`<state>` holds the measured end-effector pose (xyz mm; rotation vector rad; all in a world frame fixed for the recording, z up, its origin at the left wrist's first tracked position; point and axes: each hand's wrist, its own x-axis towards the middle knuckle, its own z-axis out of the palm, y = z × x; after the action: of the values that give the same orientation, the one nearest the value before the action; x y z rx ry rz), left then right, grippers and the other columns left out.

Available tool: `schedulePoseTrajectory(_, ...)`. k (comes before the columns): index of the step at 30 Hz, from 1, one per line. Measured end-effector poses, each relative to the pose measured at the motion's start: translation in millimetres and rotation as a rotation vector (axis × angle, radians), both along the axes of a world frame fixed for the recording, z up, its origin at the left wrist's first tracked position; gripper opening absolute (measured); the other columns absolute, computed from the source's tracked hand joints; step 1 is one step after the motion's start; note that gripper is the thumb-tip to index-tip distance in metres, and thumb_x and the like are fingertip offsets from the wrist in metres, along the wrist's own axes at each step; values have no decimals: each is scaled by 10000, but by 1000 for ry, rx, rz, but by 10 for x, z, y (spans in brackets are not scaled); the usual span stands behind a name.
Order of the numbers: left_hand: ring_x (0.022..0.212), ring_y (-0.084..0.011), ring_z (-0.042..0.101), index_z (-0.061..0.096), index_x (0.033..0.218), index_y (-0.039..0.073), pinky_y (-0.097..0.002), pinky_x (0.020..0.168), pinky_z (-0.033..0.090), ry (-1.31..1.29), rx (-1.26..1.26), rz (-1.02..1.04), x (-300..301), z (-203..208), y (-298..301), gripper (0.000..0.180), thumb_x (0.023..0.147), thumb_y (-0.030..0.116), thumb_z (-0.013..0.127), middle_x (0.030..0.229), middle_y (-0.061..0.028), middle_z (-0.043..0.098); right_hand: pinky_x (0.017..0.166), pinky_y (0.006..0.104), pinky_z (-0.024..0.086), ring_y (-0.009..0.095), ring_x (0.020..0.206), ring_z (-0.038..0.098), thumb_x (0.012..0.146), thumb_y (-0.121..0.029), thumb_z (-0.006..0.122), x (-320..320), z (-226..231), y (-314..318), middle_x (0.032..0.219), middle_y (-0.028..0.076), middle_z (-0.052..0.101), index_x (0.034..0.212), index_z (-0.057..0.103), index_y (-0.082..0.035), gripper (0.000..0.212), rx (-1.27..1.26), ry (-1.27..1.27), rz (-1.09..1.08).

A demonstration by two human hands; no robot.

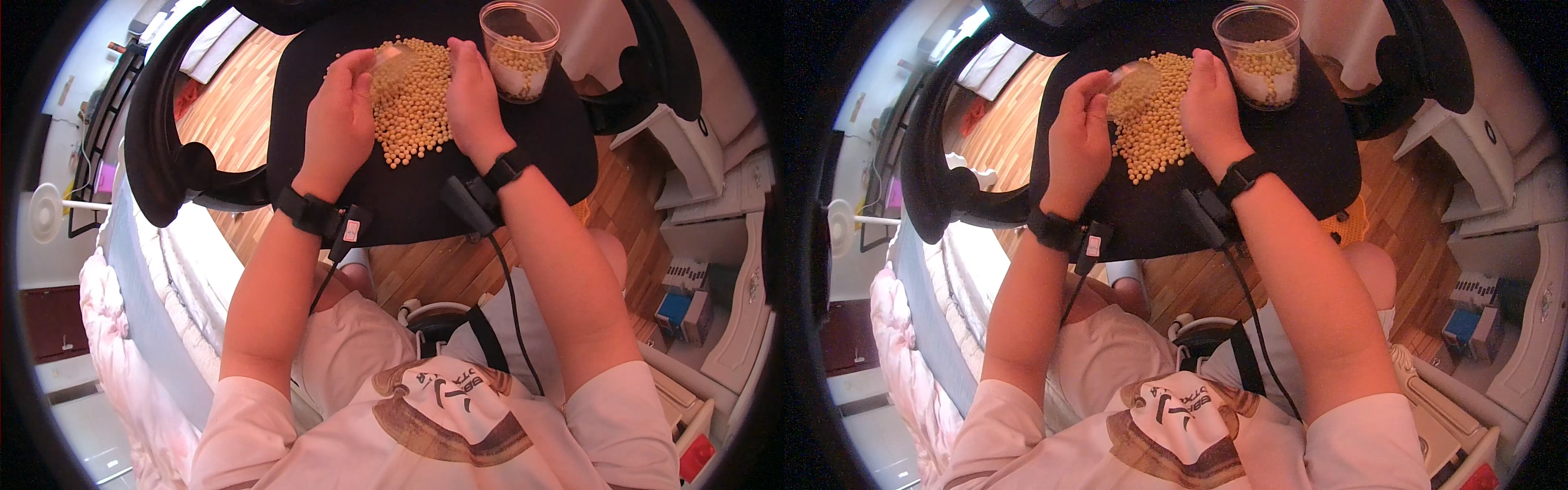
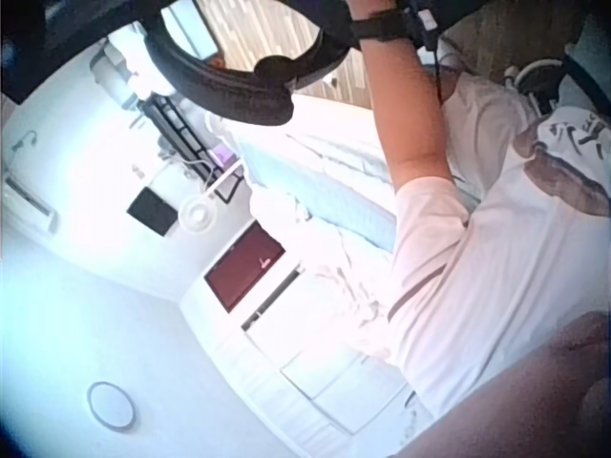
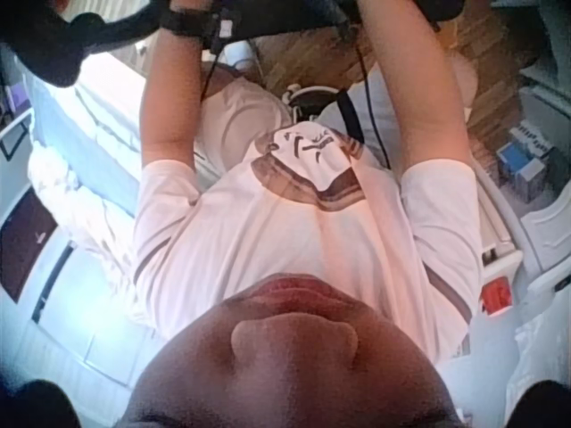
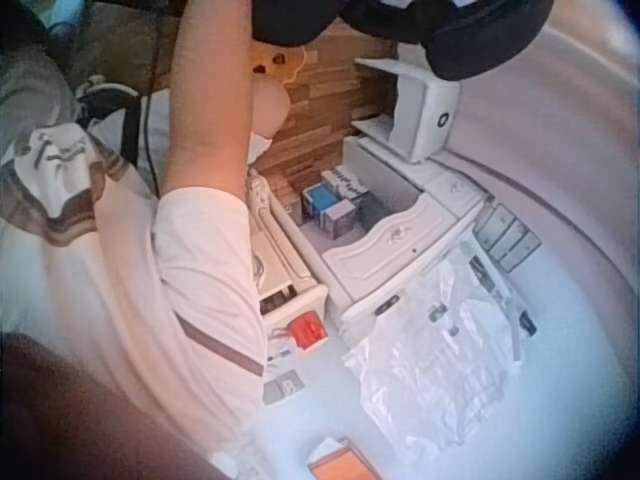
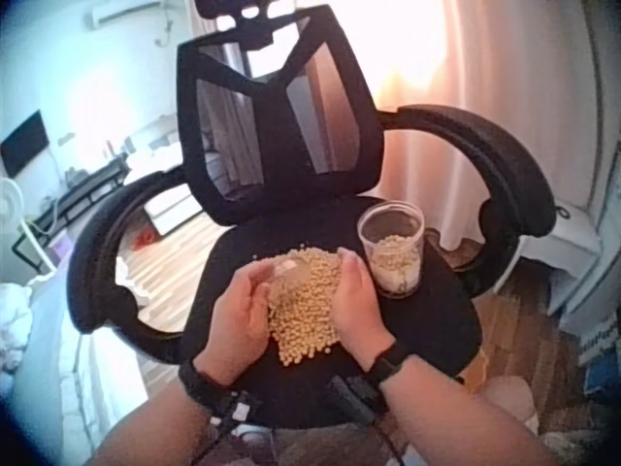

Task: Picking up and sorting soybeans from the seat of an office chair into a container and colander.

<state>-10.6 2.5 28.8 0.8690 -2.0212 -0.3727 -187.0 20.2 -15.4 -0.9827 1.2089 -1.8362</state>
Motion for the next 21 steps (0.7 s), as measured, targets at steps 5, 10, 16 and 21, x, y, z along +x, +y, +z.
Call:
schedulePoseTrajectory(5,1039,-356,701,605,1218,40,-394,865,552,28,-58,-60,39,9,3,211,1019,80,547,1124,-189,708,1227,347,262,268,1474,371,1115,-447,312,26,47,28,1553,217,425,1481,410,81,650,26,49,-34)
schedulePoseTrajectory(10,977,-351,710,619,1191,52,-389,809,558,75,-144,28,122,88,-74,187,1015,85,566,1082,-180,713,1216,342,276,260,1464,384,1114,-443,318,-18,-10,10,1545,209,440,1472,427,78,641,20,44,-35)
schedulePoseTrajectory(16,1097,-297,700,652,1182,50,-378,918,531,26,-111,338,535,120,-425,199,998,106,602,1120,-156,732,1056,348,398,203,1147,541,1104,-450,346,18,144,125,1218,136,598,1305,529,58,576,48,67,-56)
schedulePoseTrajectory(21,1081,-358,695,643,1175,74,-416,902,535,-135,-66,467,594,56,-635,195,996,106,572,1098,-182,730,1170,332,323,237,1397,441,1098,-458,372,0,370,326,1498,159,486,1456,456,58,633,178,-115,78)
